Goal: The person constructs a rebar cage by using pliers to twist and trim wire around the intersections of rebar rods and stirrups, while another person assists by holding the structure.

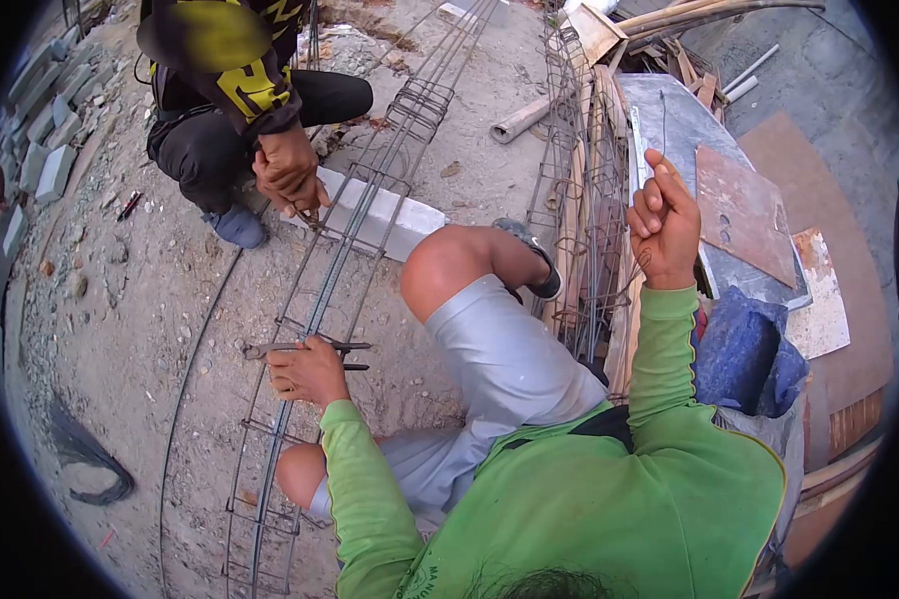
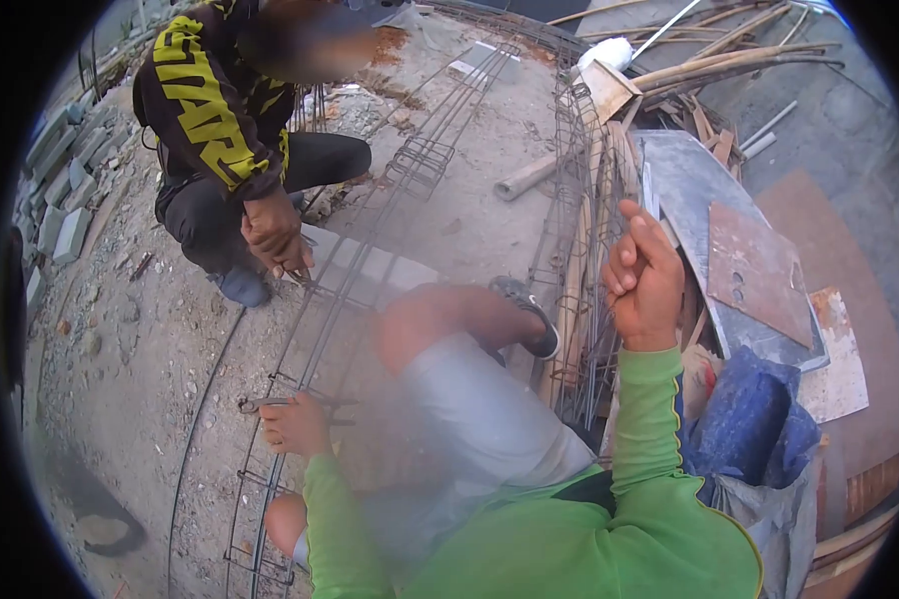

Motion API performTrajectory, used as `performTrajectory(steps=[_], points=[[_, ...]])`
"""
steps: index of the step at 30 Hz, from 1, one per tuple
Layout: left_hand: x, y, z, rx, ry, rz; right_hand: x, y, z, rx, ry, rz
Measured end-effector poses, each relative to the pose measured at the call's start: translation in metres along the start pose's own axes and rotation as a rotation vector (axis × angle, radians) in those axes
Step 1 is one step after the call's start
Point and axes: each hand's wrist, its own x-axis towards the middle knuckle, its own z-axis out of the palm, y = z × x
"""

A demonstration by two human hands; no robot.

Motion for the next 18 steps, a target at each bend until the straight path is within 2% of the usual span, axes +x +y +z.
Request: performTrajectory(steps=[6, 8, 10, 12, 14, 16, 17, 18], points=[[-0.003, 0.012, 0.018, 0.097, 0.064, -0.057, 0.022, 0.056, 0.027, -0.104, 0.023, 0.142], [-0.005, 0.016, 0.014, -0.126, 0.012, -0.12, 0.034, 0.081, 0.042, -0.154, 0.027, 0.193], [-0.006, 0.017, 0.019, -0.114, 0.015, -0.14, 0.044, 0.104, 0.062, -0.258, -0.022, 0.237], [-0.007, 0.011, 0.019, -0.085, 0.012, -0.136, 0.053, 0.116, 0.085, -0.336, -0.107, 0.215], [-0.006, 0.016, 0.019, -0.175, 0.026, -0.2, 0.063, 0.127, 0.102, -0.44, -0.254, -0.032], [-0.003, 0.022, 0.013, -0.165, 0.006, -0.229, 0.071, 0.108, 0.122, -0.298, -0.356, 0.05], [-0.003, 0.024, 0.011, -0.167, -0.011, -0.269, 0.076, 0.111, 0.127, -0.299, -0.356, 0.063], [-0.003, 0.025, 0.011, -0.158, -0.015, -0.273, 0.081, 0.114, 0.132, -0.161, -0.389, 0.023]])
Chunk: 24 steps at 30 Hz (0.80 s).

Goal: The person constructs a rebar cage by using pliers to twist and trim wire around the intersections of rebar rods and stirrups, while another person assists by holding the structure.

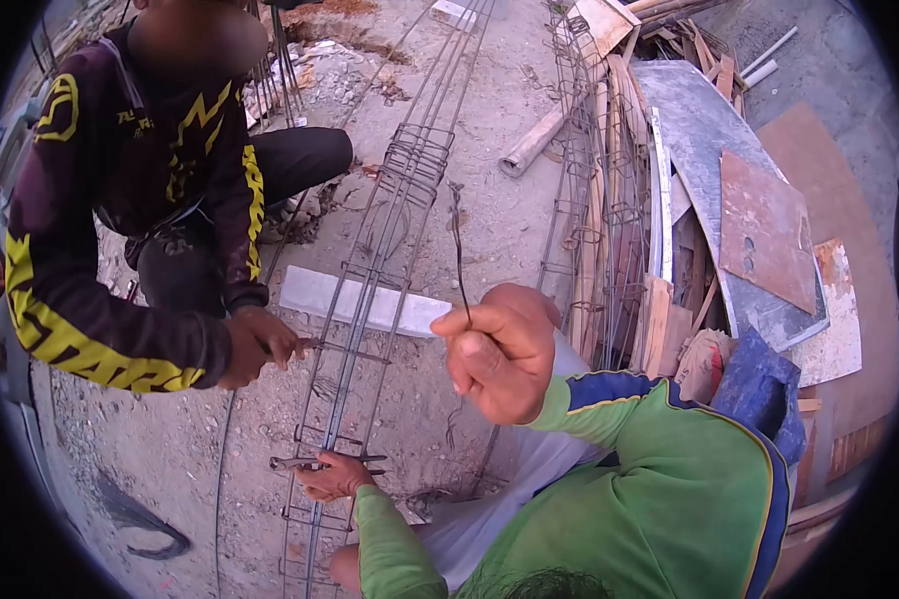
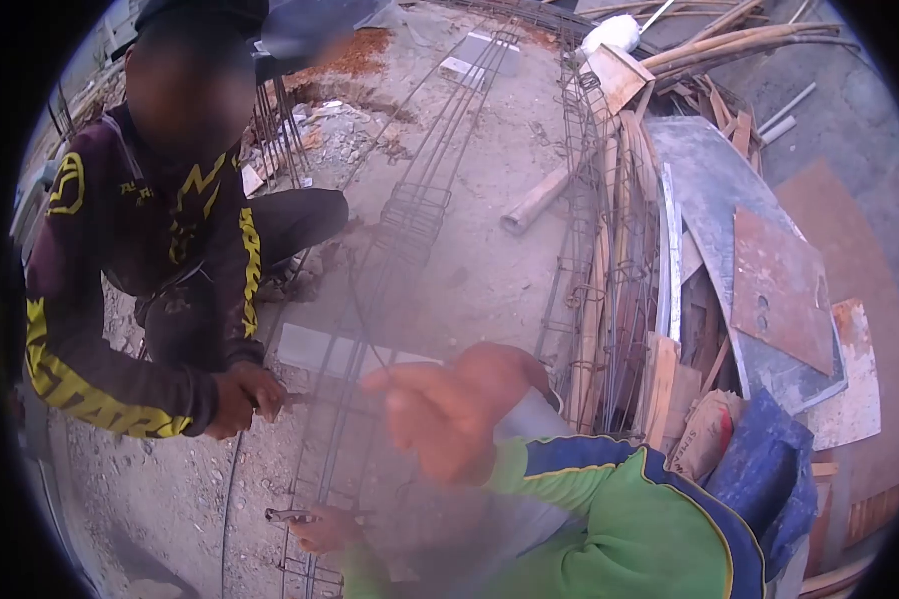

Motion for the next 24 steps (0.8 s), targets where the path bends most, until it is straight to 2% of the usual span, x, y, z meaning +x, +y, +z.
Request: performTrajectory(steps=[1, 5, 7, 8, 10, 14, 16, 20, 22, 24], points=[[0.001, -0.001, 0.003, 0.031, 0.018, 0.005, 0.006, 0.002, 0.002, 0.126, -0.029, -0.07], [0.006, -0.008, 0.011, 0.067, -0.008, -0.033, 0.035, 0.039, -0.01, 0.235, 0.014, 0.003], [0.004, -0.01, 0.013, 0.092, -0.016, -0.035, 0.052, 0.051, -0.026, 0.329, 0.122, 0.44], [0.001, -0.011, 0.014, 0.083, -0.017, -0.051, 0.065, 0.057, -0.032, 0.321, 0.106, 0.438], [0.003, -0.012, 0.014, 0.12, 0.002, -0.015, 0.089, 0.071, -0.036, 0.287, 0.144, 0.574], [0.007, -0.026, 0.023, 0.115, 0.04, 0.047, 0.127, 0.112, -0.046, 0.245, 0.056, 0.581], [0.0, -0.003, 0.013, 0.162, 0.066, 0.045, 0.142, 0.137, -0.05, 0.258, -0.001, 0.552], [-0.004, 0.005, 0.007, 0.136, 0.079, 0.035, 0.172, 0.179, -0.054, 0.182, -0.058, 0.547], [-0.006, 0.003, 0.012, 0.152, 0.114, 0.035, 0.182, 0.221, -0.057, 0.065, -0.045, 0.401], [-0.004, -0.002, 0.017, 0.187, 0.158, 0.11, 0.193, 0.239, -0.063, 0.059, -0.059, 0.405]])
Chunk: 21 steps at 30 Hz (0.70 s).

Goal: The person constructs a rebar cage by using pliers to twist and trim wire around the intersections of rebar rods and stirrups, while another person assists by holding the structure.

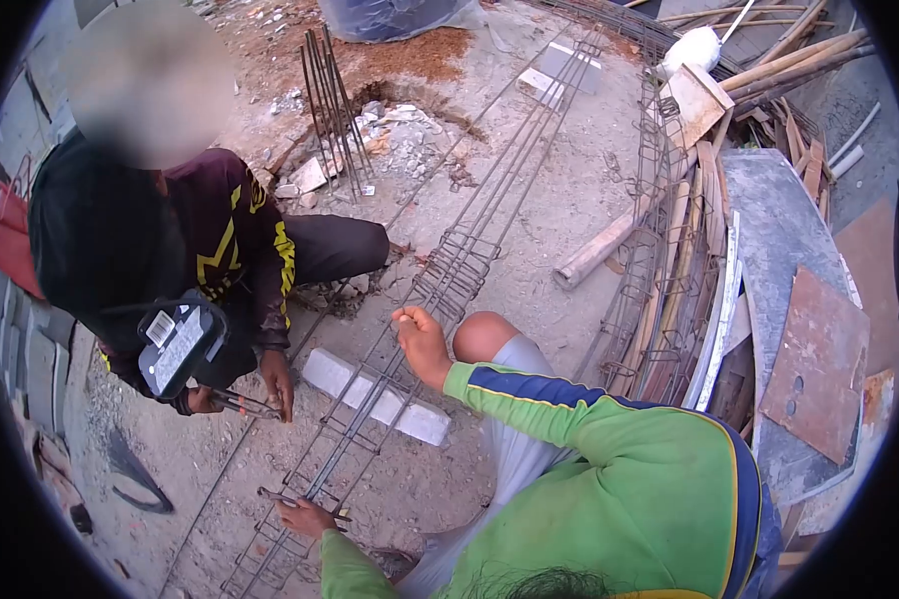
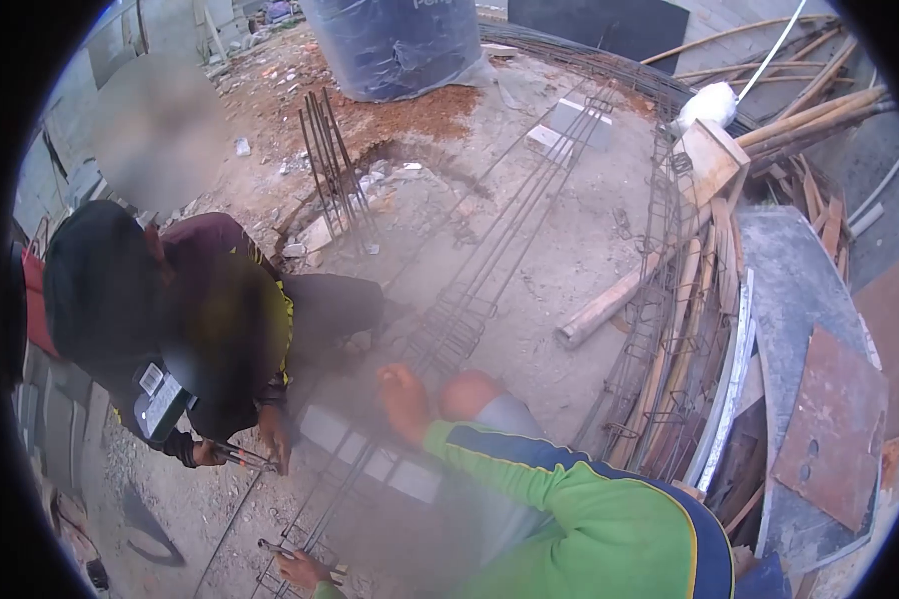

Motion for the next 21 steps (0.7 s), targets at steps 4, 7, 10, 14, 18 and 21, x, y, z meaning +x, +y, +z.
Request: performTrajectory(steps=[4, 7, 10, 14, 18, 21], points=[[-0.005, 0.025, -0.014, 0.031, -0.04, -0.138, 0.023, 0.027, -0.016, -0.023, -0.002, -0.033], [-0.004, 0.027, -0.006, 0.098, 0.016, -0.153, 0.037, 0.03, -0.029, -0.127, -0.047, -0.107], [-0.01, 0.031, 0.008, 0.209, 0.056, -0.17, 0.054, 0.04, -0.049, -0.166, -0.065, -0.124], [-0.007, 0.052, -0.007, 0.188, 0.068, -0.294, 0.076, 0.041, -0.071, -0.119, 0.003, -0.07], [0.0, 0.06, -0.004, -0.238, -0.067, -0.203, 0.09, 0.057, -0.086, -0.157, 0.04, -0.071], [-0.016, 0.081, 0.004, -0.094, -0.12, -0.195, 0.091, 0.038, -0.096, -0.081, -0.035, -0.021]])
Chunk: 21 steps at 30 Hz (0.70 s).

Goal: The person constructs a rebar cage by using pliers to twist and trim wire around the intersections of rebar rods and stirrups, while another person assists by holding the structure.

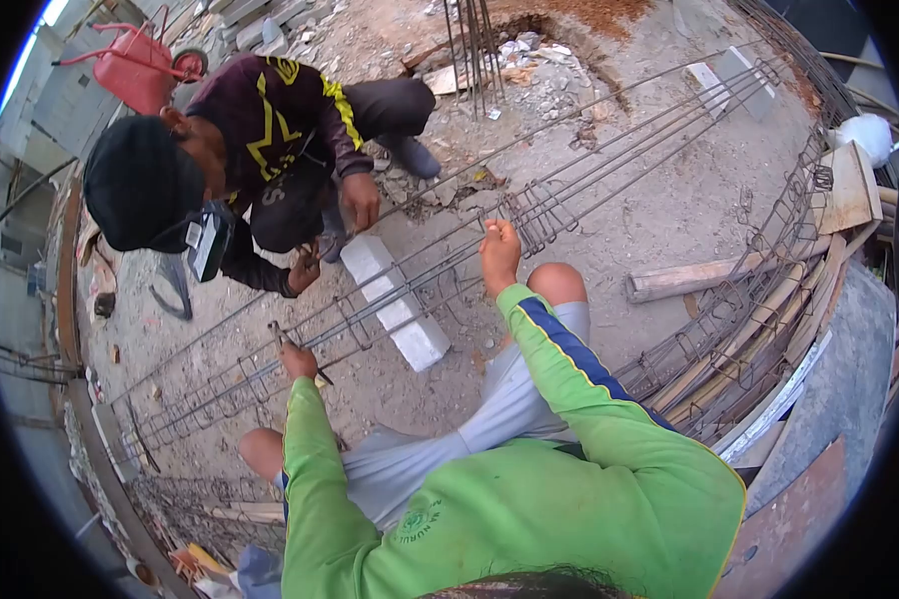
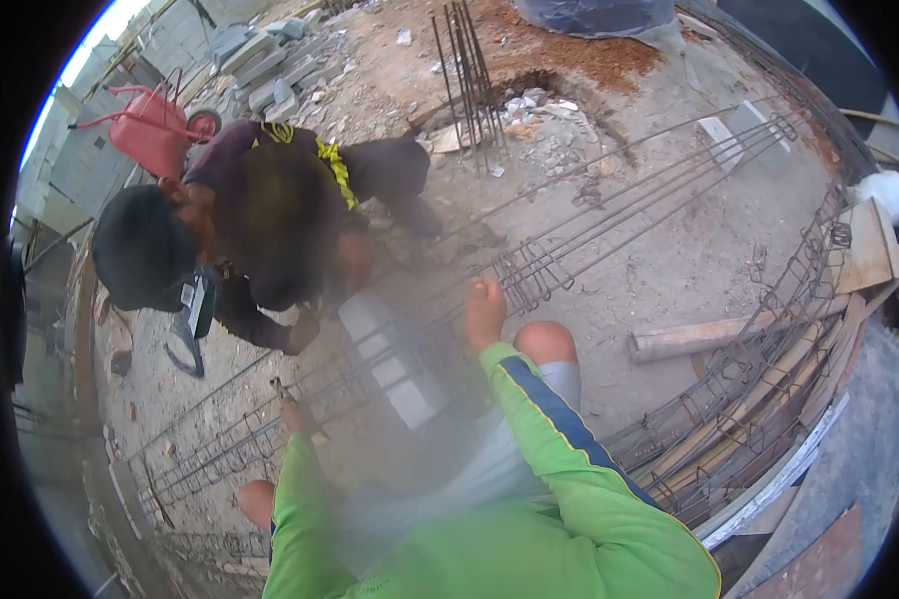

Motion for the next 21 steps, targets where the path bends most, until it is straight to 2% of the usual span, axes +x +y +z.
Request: performTrajectory(steps=[1, 7, 9, 11, 13, 14, 16, 17, 19, 21], points=[[-0.022, 0.022, -0.006, -0.024, 0.056, -0.021, -0.001, -0.005, -0.004, 0.017, -0.019, 0.021], [-0.076, 0.067, 0.011, 0.053, 0.277, 0.199, 0.003, 0.005, -0.032, -0.06, -0.176, 0.102], [-0.105, 0.105, 0.007, 0.005, 0.264, 0.266, 0.003, 0.006, -0.042, -0.106, -0.232, 0.091], [-0.128, 0.128, 0.012, -0.025, 0.153, 0.437, 0.001, -0.012, -0.047, 0.012, -0.2, 0.186], [-0.149, 0.147, 0.022, -0.006, 0.021, 0.597, 0.011, -0.009, -0.045, 0.078, -0.149, 0.188], [-0.156, 0.156, 0.025, -0.007, 0.02, 0.595, 0.018, -0.007, -0.045, 0.073, -0.094, 0.159], [-0.165, 0.178, 0.021, 0.086, -0.183, 0.681, 0.032, 0.0, -0.045, 0.026, -0.013, 0.153], [-0.162, 0.188, 0.015, 0.084, -0.178, 0.685, 0.04, 0.004, -0.043, 0.03, -0.012, 0.149], [-0.151, 0.208, 0.001, 0.216, -0.258, 0.756, 0.056, 0.01, -0.04, -0.306, -0.092, 0.02], [-0.128, 0.216, 0.009, 0.227, -0.292, 0.734, 0.073, 0.011, -0.04, -0.395, -0.171, 0.028]])
